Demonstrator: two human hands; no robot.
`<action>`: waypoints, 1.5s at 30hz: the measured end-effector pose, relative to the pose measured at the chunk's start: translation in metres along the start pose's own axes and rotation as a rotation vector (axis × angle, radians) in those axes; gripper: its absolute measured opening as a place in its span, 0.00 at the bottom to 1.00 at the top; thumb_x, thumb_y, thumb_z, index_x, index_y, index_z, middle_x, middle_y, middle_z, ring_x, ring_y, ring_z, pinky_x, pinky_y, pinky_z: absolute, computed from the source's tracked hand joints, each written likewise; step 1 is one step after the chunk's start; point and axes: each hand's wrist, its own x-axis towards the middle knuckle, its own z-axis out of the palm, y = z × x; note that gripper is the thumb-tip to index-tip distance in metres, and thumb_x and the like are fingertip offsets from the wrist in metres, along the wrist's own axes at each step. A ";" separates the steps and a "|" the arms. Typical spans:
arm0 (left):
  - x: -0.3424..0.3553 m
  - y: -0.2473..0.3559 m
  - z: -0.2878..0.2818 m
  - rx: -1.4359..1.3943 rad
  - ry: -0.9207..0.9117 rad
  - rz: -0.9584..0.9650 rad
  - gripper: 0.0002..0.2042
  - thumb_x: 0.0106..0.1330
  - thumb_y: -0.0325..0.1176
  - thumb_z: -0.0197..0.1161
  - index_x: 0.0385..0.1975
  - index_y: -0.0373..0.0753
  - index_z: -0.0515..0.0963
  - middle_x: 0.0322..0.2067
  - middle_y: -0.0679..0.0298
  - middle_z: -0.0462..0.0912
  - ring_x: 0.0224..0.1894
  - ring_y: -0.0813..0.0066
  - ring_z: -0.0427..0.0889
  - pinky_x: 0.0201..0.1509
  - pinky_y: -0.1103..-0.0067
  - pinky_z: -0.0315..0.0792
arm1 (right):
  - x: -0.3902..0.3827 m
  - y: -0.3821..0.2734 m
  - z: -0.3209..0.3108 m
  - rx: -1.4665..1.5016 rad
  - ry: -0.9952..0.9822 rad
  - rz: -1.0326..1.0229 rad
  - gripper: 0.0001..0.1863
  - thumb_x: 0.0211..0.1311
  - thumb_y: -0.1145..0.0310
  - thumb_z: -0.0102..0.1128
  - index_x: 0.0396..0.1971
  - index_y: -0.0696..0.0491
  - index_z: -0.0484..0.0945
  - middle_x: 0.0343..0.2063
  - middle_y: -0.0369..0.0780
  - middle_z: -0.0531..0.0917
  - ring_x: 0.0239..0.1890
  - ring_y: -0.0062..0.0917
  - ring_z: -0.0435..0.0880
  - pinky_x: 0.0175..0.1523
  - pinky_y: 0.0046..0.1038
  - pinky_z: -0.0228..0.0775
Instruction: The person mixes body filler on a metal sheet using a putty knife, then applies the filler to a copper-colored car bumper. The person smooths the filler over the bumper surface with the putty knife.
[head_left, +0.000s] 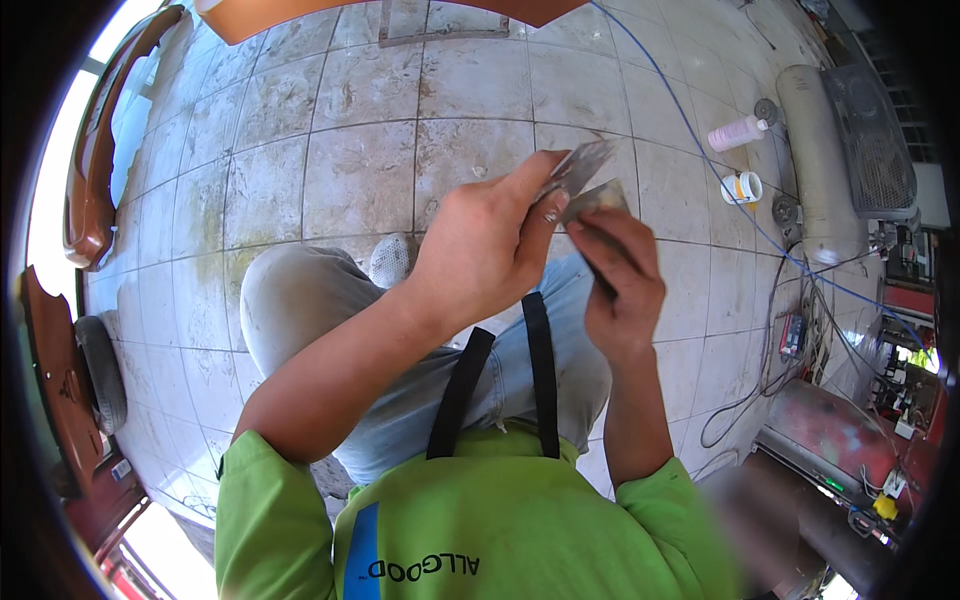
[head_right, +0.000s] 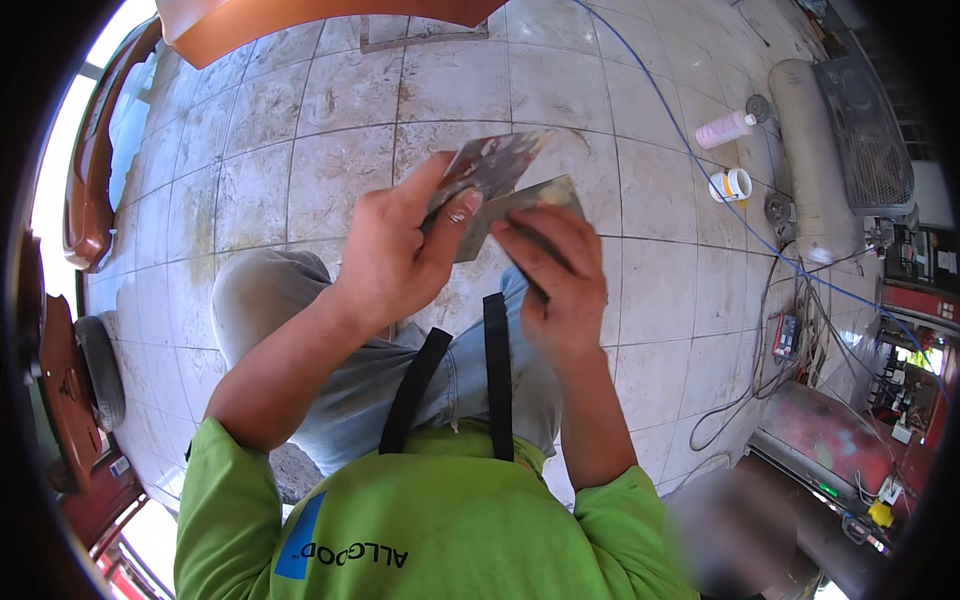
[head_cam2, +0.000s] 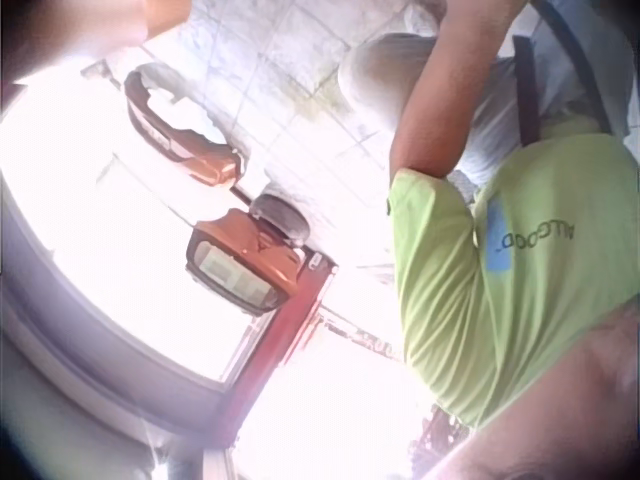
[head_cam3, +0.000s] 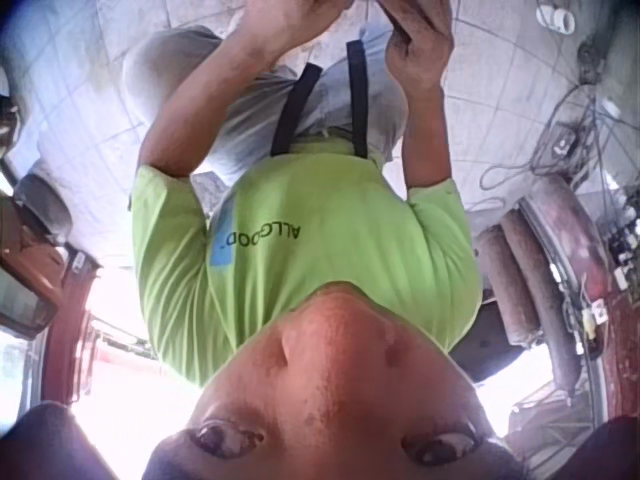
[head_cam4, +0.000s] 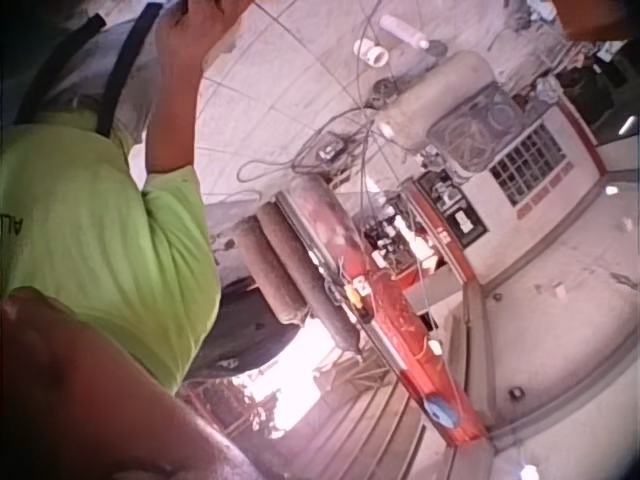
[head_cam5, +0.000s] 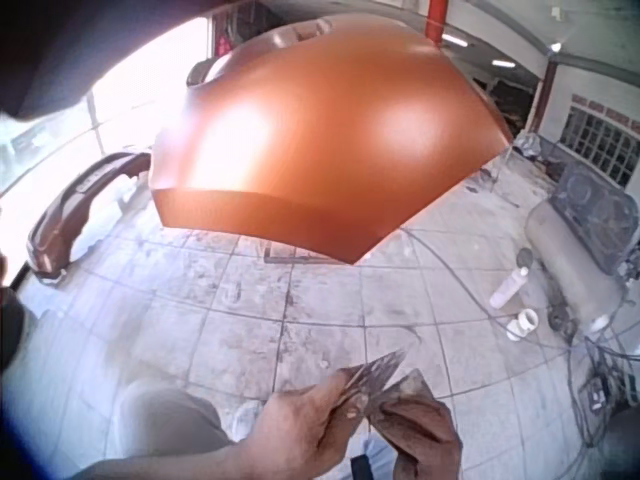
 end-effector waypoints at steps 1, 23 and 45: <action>0.002 -0.004 -0.006 0.062 0.033 -0.031 0.11 0.73 0.30 0.62 0.50 0.34 0.76 0.22 0.46 0.81 0.22 0.42 0.81 0.26 0.61 0.74 | -0.007 -0.002 0.008 -0.013 -0.072 -0.023 0.33 0.39 0.89 0.58 0.48 0.46 0.90 0.50 0.36 0.86 0.55 0.37 0.82 0.61 0.38 0.73; -0.003 -0.012 -0.027 0.023 0.209 -0.176 0.10 0.72 0.28 0.63 0.48 0.32 0.76 0.23 0.44 0.80 0.21 0.48 0.81 0.26 0.65 0.72 | 0.005 -0.006 0.014 -0.106 -0.227 -0.107 0.37 0.38 0.87 0.59 0.52 0.42 0.88 0.56 0.40 0.80 0.61 0.40 0.78 0.72 0.47 0.60; 0.006 0.003 -0.043 -0.786 0.202 -0.645 0.17 0.76 0.26 0.61 0.62 0.29 0.74 0.53 0.59 0.85 0.53 0.75 0.82 0.59 0.77 0.75 | 0.006 -0.025 0.040 0.313 0.055 -0.157 0.31 0.48 0.94 0.54 0.51 0.48 0.81 0.62 0.49 0.71 0.65 0.49 0.73 0.68 0.50 0.70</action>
